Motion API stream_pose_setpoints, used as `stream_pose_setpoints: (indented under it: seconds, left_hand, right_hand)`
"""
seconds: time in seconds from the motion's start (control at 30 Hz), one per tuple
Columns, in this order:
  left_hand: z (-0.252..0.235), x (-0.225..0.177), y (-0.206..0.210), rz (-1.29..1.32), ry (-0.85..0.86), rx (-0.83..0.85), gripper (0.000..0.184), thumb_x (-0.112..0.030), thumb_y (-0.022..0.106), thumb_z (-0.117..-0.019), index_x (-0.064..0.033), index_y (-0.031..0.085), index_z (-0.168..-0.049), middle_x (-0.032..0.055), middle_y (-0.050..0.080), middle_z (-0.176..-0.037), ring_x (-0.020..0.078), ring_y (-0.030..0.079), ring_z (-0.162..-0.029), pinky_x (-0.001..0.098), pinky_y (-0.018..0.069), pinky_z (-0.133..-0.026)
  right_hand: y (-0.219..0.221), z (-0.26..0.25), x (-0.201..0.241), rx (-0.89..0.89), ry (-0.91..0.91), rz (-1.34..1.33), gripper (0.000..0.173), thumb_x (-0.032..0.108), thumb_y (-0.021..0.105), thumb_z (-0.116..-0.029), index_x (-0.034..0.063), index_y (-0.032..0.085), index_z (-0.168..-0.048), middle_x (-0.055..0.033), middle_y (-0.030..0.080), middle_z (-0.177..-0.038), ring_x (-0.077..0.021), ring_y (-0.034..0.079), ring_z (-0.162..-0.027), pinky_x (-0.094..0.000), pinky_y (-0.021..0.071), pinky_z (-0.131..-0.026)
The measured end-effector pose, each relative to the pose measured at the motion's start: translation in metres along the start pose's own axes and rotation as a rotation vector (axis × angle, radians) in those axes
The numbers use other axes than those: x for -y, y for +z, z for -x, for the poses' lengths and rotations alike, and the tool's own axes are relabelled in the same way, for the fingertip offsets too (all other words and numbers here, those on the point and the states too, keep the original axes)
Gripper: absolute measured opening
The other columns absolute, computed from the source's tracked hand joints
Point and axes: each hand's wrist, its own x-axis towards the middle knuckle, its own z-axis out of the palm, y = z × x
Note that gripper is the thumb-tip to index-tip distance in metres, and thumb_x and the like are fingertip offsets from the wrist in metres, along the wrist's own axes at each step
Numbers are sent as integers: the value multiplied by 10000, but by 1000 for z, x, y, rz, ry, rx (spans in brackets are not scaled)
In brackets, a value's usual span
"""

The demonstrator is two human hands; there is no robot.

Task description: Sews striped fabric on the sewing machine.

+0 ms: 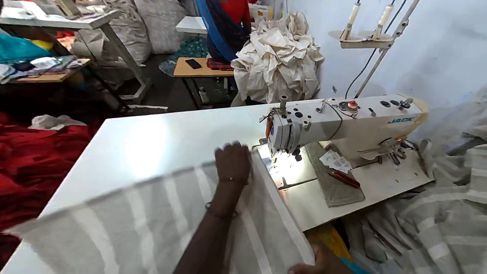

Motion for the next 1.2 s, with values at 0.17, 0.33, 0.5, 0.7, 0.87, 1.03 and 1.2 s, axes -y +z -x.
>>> stream_pose_setpoints:
  seconds: [0.17, 0.33, 0.5, 0.7, 0.87, 1.03, 1.2]
  left_hand:
    - [21, 18, 93, 184, -7, -204, 161, -191, 725, -954, -41, 782, -968, 216, 705, -975, 435, 669, -929, 633, 496, -796]
    - [18, 20, 97, 173, 33, -255, 150, -184, 706, -961, -68, 797, -990, 193, 702, -962, 407, 667, -904, 599, 498, -773]
    - [11, 31, 93, 243, -56, -239, 288, -259, 785, -912, -25, 723, -1067, 193, 700, -956, 410, 662, -894, 602, 483, -788]
    - [9, 31, 96, 175, 59, -263, 128, -214, 738, -939, -98, 790, -942, 148, 714, -1142, 388, 648, -1066, 625, 443, -934]
    - [16, 32, 91, 116, 80, -233, 161, -219, 687, -958, -116, 808, -983, 122, 726, -1215, 382, 606, -1242, 683, 324, -1096]
    - [17, 28, 92, 97, 65, -206, 171, -204, 665, -970, -107, 800, -1007, 116, 736, -1196, 371, 619, -1231, 664, 330, -1102]
    - [20, 26, 93, 76, 40, -171, 224, -227, 621, -993, -105, 795, -1066, 103, 715, -1278, 358, 612, -1263, 664, 337, -1102]
  right_hand:
    - [-47, -14, -60, -273, 13, 547, 510, 405, 802, -862, -6, 703, -1147, -152, 722, -917, -296, 697, -835, -525, 567, -791]
    - [-25, -93, -6, -656, -805, 568, 229, 257, 668, -984, 58, 759, -1051, -53, 731, -950, -97, 708, -852, -250, 614, -759]
    - [21, -164, -23, -674, -782, 707, 199, 245, 665, -962, 88, 786, -987, -37, 721, -867, -126, 697, -754, -265, 598, -671]
    - [29, -157, -23, -775, -775, 1040, 195, 197, 633, -935, 64, 771, -969, -82, 686, -838, -211, 698, -743, -299, 591, -595]
    - [18, -151, -4, -593, -516, 773, 406, 339, 727, -916, 30, 733, -1179, -76, 710, -885, -182, 659, -692, -332, 580, -643]
    - [22, -157, -17, -692, -678, 916, 292, 287, 669, -933, 44, 762, -1063, -84, 709, -886, -198, 706, -749, -323, 603, -635]
    - [29, -159, -15, -786, -740, 1033, 181, 76, 661, -872, 20, 766, -1008, -128, 690, -862, -243, 719, -747, -319, 607, -603]
